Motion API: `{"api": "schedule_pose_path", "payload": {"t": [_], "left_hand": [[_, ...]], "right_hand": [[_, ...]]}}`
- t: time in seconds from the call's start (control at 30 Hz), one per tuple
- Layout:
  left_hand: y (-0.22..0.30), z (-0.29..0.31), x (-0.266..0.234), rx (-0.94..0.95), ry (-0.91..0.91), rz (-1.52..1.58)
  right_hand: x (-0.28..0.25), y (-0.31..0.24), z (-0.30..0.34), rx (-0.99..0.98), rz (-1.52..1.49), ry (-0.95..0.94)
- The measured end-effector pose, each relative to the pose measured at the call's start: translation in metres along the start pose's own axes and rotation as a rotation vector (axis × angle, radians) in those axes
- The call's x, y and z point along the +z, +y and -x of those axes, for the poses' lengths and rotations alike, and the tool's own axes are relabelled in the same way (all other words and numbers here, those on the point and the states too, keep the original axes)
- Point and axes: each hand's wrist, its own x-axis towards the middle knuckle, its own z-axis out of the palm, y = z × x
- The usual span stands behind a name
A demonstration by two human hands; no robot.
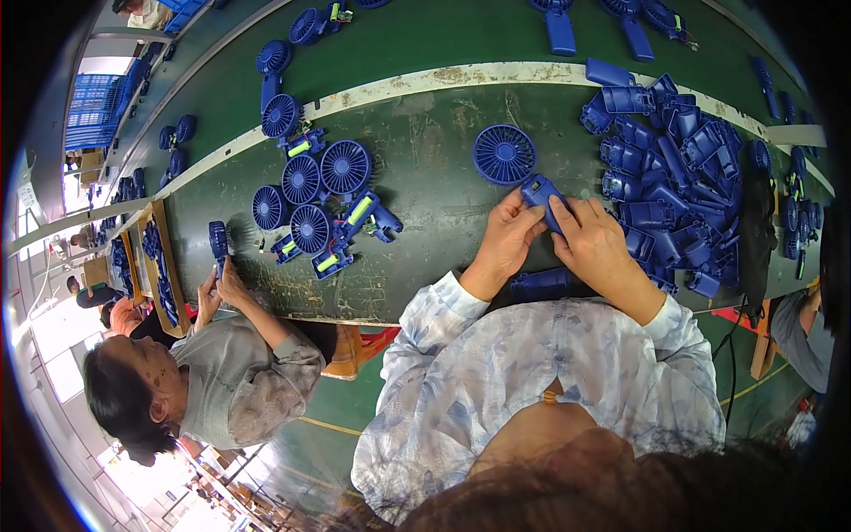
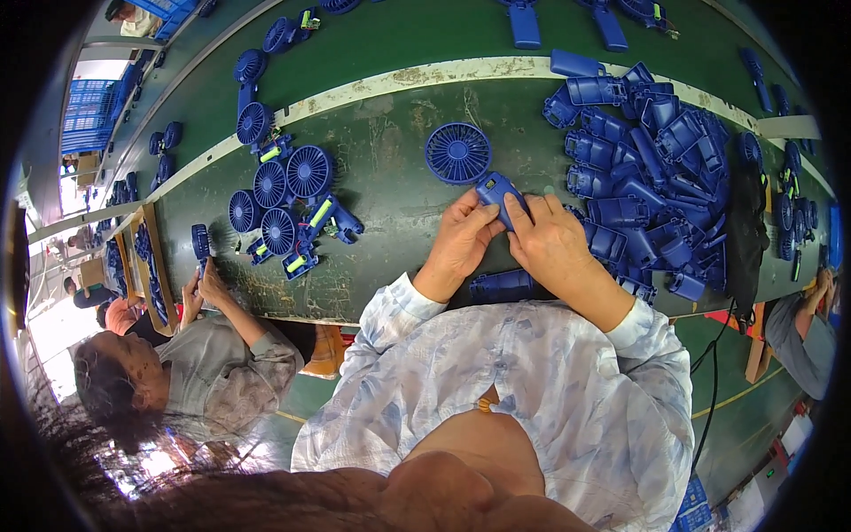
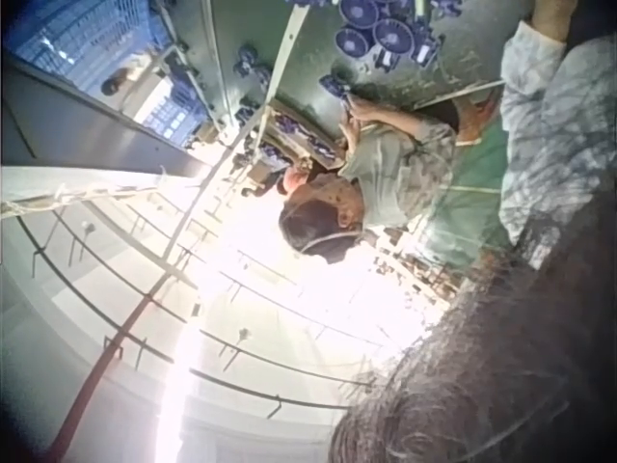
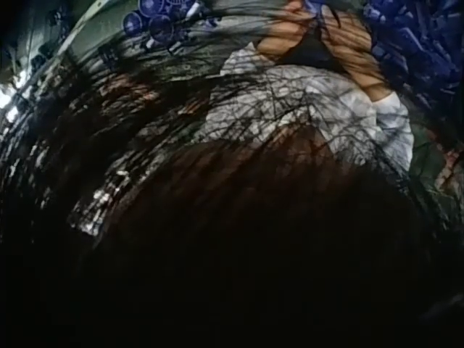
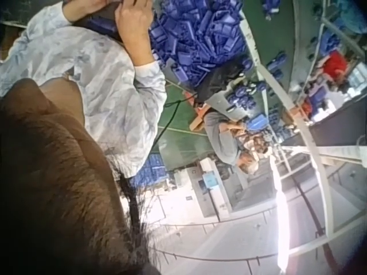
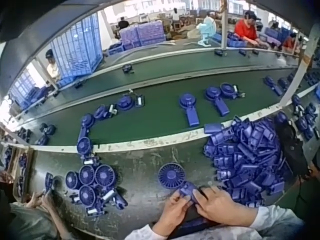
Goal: The person picks up a fan head and a battery, fits them into the blue housing, and snaps the handle cover into place. After testing the power button, they place the assembled fan onto the conveyor belt.
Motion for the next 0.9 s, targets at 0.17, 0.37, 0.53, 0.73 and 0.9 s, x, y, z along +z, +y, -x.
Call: {"api": "schedule_pose_path", "payload": {"t": [0.17, 0.37, 0.53, 0.73, 0.9], "left_hand": [[-0.001, -0.001, 0.004, 0.008, 0.106, -0.143], [-0.001, -0.003, 0.004, 0.01, 0.154, -0.17], [0.005, 0.003, 0.0, 0.077, 0.019, -0.213], [0.0, 0.014, -0.022, 0.1, -0.185, -0.325], [-0.001, 0.019, -0.019, 0.162, -0.179, -0.282]], "right_hand": [[0.002, 0.0, 0.0, -0.034, 0.053, -0.004], [0.006, -0.001, 0.0, -0.052, 0.099, 0.026], [-0.018, 0.016, -0.019, 0.16, -0.333, -0.021], [-0.024, 0.051, -0.048, 0.004, -0.625, -0.466], [-0.021, 0.042, -0.05, -0.103, -0.705, -0.427]]}}
